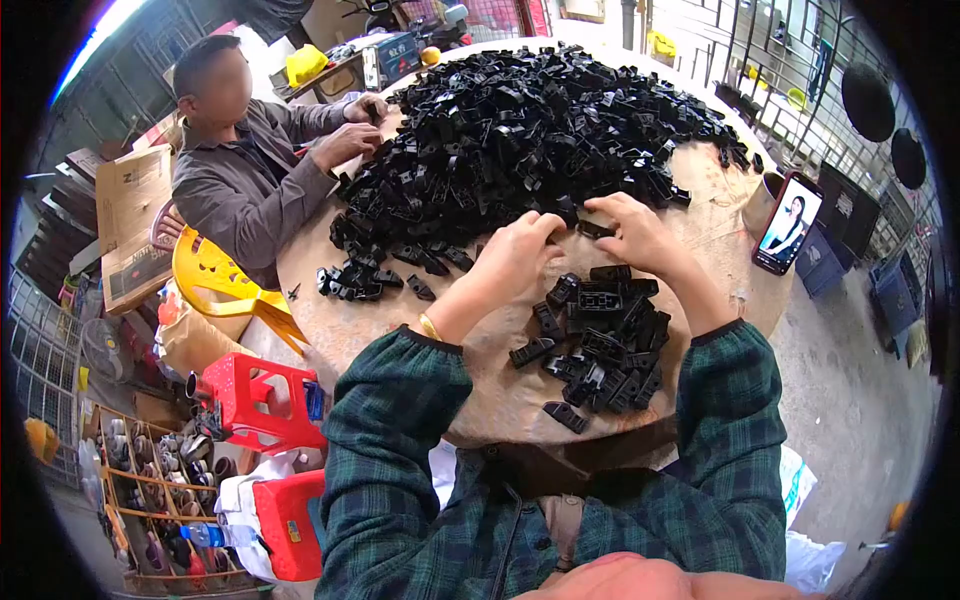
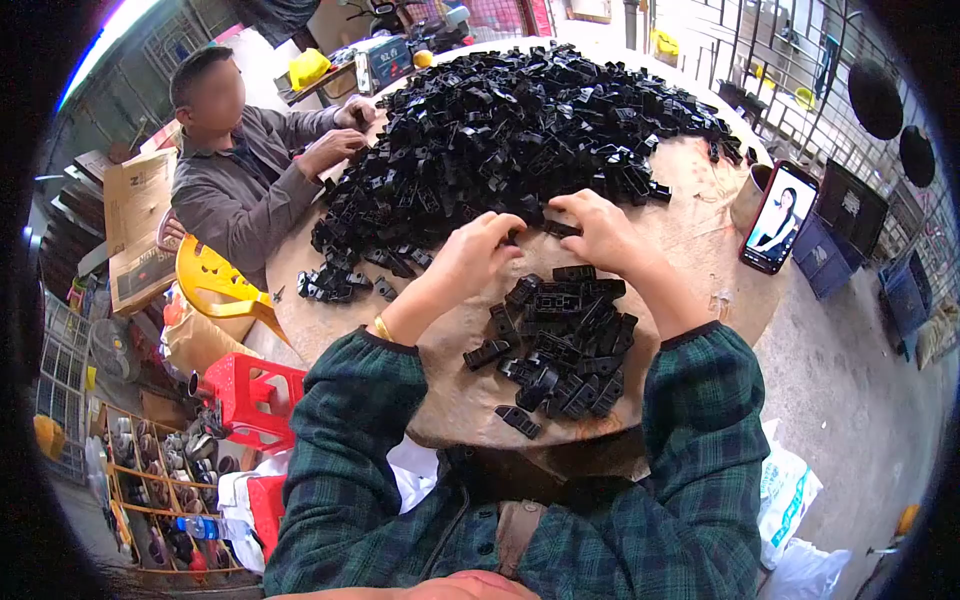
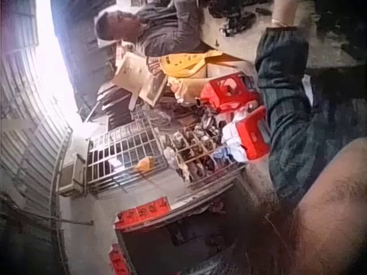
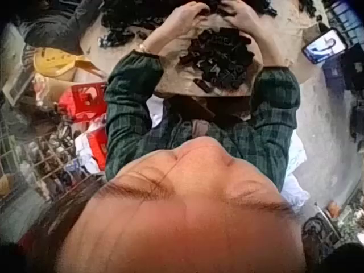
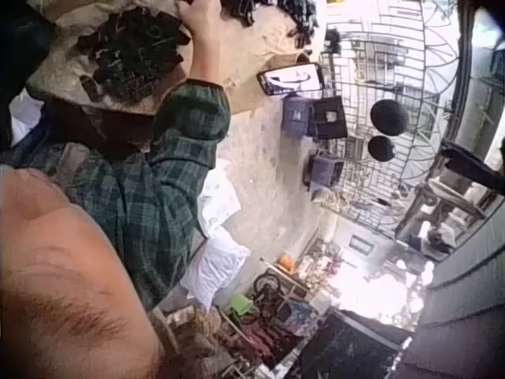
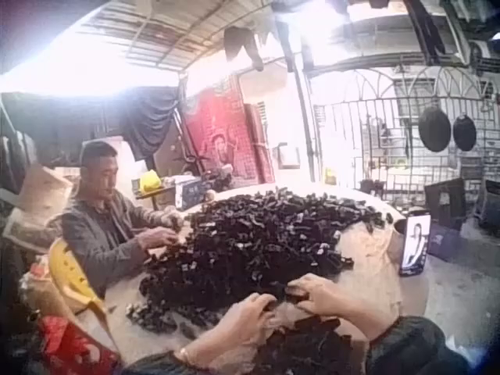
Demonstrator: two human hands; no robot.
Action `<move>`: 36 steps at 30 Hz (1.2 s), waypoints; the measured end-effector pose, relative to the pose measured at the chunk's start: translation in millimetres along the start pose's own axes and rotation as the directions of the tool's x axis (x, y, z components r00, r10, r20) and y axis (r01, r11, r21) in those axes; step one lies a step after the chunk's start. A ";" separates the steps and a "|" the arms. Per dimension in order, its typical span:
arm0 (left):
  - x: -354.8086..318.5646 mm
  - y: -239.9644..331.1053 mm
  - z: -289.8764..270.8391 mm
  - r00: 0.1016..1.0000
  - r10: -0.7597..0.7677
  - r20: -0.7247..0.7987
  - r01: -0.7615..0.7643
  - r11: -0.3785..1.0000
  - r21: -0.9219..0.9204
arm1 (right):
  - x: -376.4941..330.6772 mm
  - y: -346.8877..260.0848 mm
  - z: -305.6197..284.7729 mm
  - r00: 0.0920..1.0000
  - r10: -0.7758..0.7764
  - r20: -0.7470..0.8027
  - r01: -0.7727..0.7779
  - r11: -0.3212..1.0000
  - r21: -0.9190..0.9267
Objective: The recorder is sorting and inspecting small black plastic components on a work table.
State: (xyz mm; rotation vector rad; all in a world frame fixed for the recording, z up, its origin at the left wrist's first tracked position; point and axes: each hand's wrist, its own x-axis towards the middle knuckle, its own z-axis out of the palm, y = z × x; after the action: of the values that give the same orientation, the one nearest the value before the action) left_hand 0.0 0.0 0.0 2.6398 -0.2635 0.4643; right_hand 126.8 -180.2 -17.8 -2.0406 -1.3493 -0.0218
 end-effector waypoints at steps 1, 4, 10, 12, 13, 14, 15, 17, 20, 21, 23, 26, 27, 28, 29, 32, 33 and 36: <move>-1.8 2.7 3.4 1.000 0.000 -0.028 0.000 1.000 0.017 | 0.7 -2.0 1.7 0.992 0.051 -0.112 -0.055 0.998 -0.028; -0.9 7.6 10.5 0.991 0.037 -0.125 -0.037 0.999 0.000 | 1.0 -2.2 -0.9 0.968 0.138 -0.210 -0.151 0.987 -0.050; 4.1 6.6 5.4 0.972 -0.186 -0.141 0.132 0.936 -0.326 | -1.2 -4.6 -5.0 0.980 0.134 -0.150 -0.107 0.979 0.173; 5.9 0.4 7.3 0.944 -0.321 0.077 0.263 0.589 -0.764 | 0.7 -15.8 -10.6 0.965 0.263 -0.009 -0.195 0.737 0.647; 6.9 1.9 8.0 0.944 -0.321 0.078 0.264 0.590 -0.763 | -1.2 -32.5 -18.7 0.957 0.285 0.049 -0.194 0.506 0.840; 7.2 4.5 8.9 0.952 -0.289 0.099 0.243 0.521 -0.818 | -2.3 -35.2 -20.6 0.967 0.244 0.076 -0.169 0.389 0.905; 6.4 6.8 9.1 0.961 -0.252 0.114 0.220 0.444 -0.868 | -2.9 -39.9 -21.3 0.967 0.245 0.075 -0.169 0.392 0.904; 3.3 10.4 9.9 0.965 -0.238 0.107 0.202 0.424 -0.883 | -2.6 -47.1 -20.2 0.977 0.194 0.093 -0.157 0.350 0.923; 5.4 13.7 12.6 0.966 -0.237 0.106 0.193 0.382 -0.904 | -2.9 -37.4 -18.8 0.962 0.275 -0.004 -0.096 0.352 0.931; 6.9 14.9 13.3 0.963 -0.244 0.110 0.194 0.353 -0.915 | -3.3 -35.7 -16.3 0.951 0.304 -0.054 -0.044 0.306 0.951; 8.2 22.9 16.8 0.962 -0.266 0.062 0.155 0.342 -0.927 | -4.4 -31.3 -8.4 0.949 0.310 -0.052 -0.063 0.349 0.935; 3.8 16.8 16.9 0.947 -0.322 -0.014 0.120 0.391 -0.913 | -3.0 -39.8 3.4 0.946 0.314 -0.083 -0.065 0.434 0.899; 4.3 15.4 16.8 0.942 -0.335 -0.035 0.123 0.438 -0.891 | -4.0 -41.1 2.0 0.951 0.291 -0.104 -0.084 0.567 0.820; 4.9 14.5 16.2 0.942 -0.333 -0.034 0.122 0.437 -0.891 | -5.0 -42.0 1.1 0.957 0.265 -0.121 -0.099 0.686 0.721; 5.6 13.9 15.1 0.937 -0.344 -0.061 0.086 0.395 -0.914 | -5.8 -38.2 5.5 0.951 0.212 -0.225 -0.024 0.776 0.631; 5.7 15.6 11.8 0.926 -0.360 -0.113 0.027 0.363 -0.931 | -6.0 -40.6 6.7 0.957 0.217 -0.194 -0.050 0.780 0.624; 5.0 13.7 11.1 0.931 -0.350 -0.102 0.040 0.376 -0.926 | -5.8 -40.8 5.8 0.957 0.215 -0.193 -0.049 0.779 0.625; 4.4 10.5 6.9 0.944 -0.320 -0.086 0.065 0.431 -0.900 | -6.4 -44.4 -1.3 0.951 -0.020 -0.308 0.119 0.945 0.305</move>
State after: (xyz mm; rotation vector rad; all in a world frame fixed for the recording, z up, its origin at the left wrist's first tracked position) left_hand 3.3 -12.9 -0.1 1.4942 -0.0671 0.4047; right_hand 88.0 -175.8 4.2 -1.6398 -1.1488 -0.1325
